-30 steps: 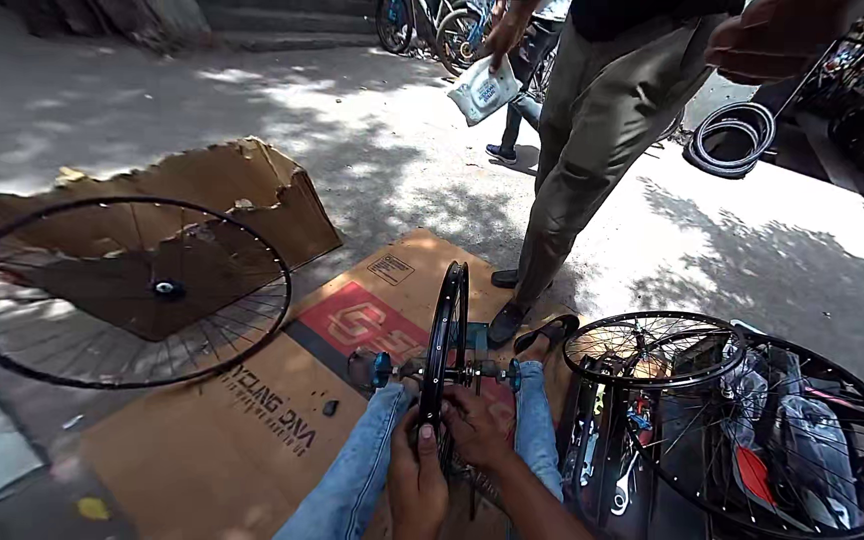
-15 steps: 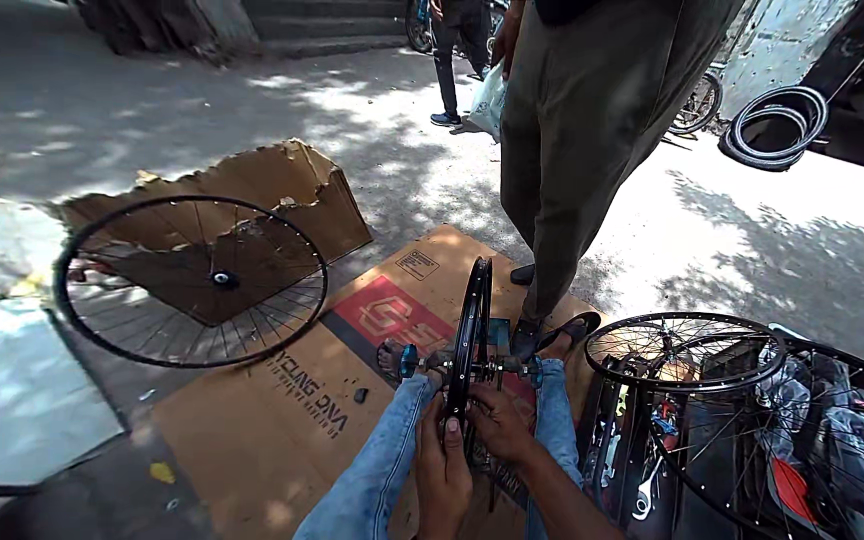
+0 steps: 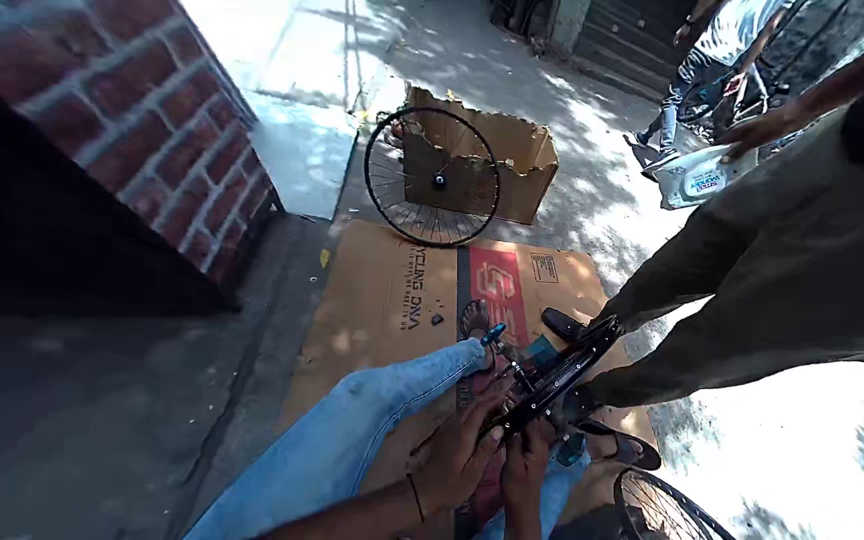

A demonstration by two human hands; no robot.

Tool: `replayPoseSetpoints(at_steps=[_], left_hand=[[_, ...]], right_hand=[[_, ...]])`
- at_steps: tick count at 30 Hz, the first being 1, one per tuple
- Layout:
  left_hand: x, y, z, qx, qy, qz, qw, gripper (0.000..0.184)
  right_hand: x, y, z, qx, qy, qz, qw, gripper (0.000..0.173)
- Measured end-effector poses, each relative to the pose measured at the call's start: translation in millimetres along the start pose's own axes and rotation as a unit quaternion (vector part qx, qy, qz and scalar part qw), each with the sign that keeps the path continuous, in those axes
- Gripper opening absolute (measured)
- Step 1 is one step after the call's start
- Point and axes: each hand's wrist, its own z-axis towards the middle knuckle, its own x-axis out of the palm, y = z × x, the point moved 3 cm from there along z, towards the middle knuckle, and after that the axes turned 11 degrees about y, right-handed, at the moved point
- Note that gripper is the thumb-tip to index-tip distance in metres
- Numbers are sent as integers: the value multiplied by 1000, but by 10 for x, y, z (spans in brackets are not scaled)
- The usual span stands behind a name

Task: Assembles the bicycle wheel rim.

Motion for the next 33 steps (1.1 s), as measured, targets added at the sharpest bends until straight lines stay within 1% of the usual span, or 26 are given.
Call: replayPoseSetpoints(at_steps=[2, 3, 5, 7, 11, 14, 17, 21, 26, 30, 33], left_hand=[[-40, -50, 186, 6, 2, -6, 1000, 58], [-60, -64, 184, -2, 7, -9, 1000, 56], [-60, -40, -43, -39, 24, -10, 999, 55], [-152, 0, 34, -23, 27, -4, 999, 59], [-82, -40, 73, 7, 11, -26, 1000, 64], [-103, 27, -10, 2, 14, -21, 1000, 64], [-68, 50, -34, 4, 3, -8, 1000, 69], [-104, 65, -45, 24, -14, 1, 1000, 65], [-73, -43, 80, 31, -22, 1, 999, 69], [-82, -71, 29, 8, -9, -3, 1000, 68], [-118, -97, 49, 8, -12, -2, 1000, 65]], right_hand=[[-86, 1, 170, -3, -1, -24, 1000, 32], [-89, -1, 179, 0, 2, -35, 999, 31], [-5, 0, -23, 20, 26, -25, 999, 31], [67, 0, 72, 8, 20, -15, 1000, 31], [-18, 40, 110, -11, 11, -45, 999, 28], [18, 10, 46, 7, 24, -47, 999, 27], [-17, 5, 29, 13, 45, -68, 997, 28], [7, 79, 65, -4, 64, -73, 995, 29], [-69, 120, 131, -16, 68, -91, 993, 36], [-53, 121, 67, -21, 76, -98, 992, 33], [-48, 153, 122, -21, 87, -114, 989, 33]])
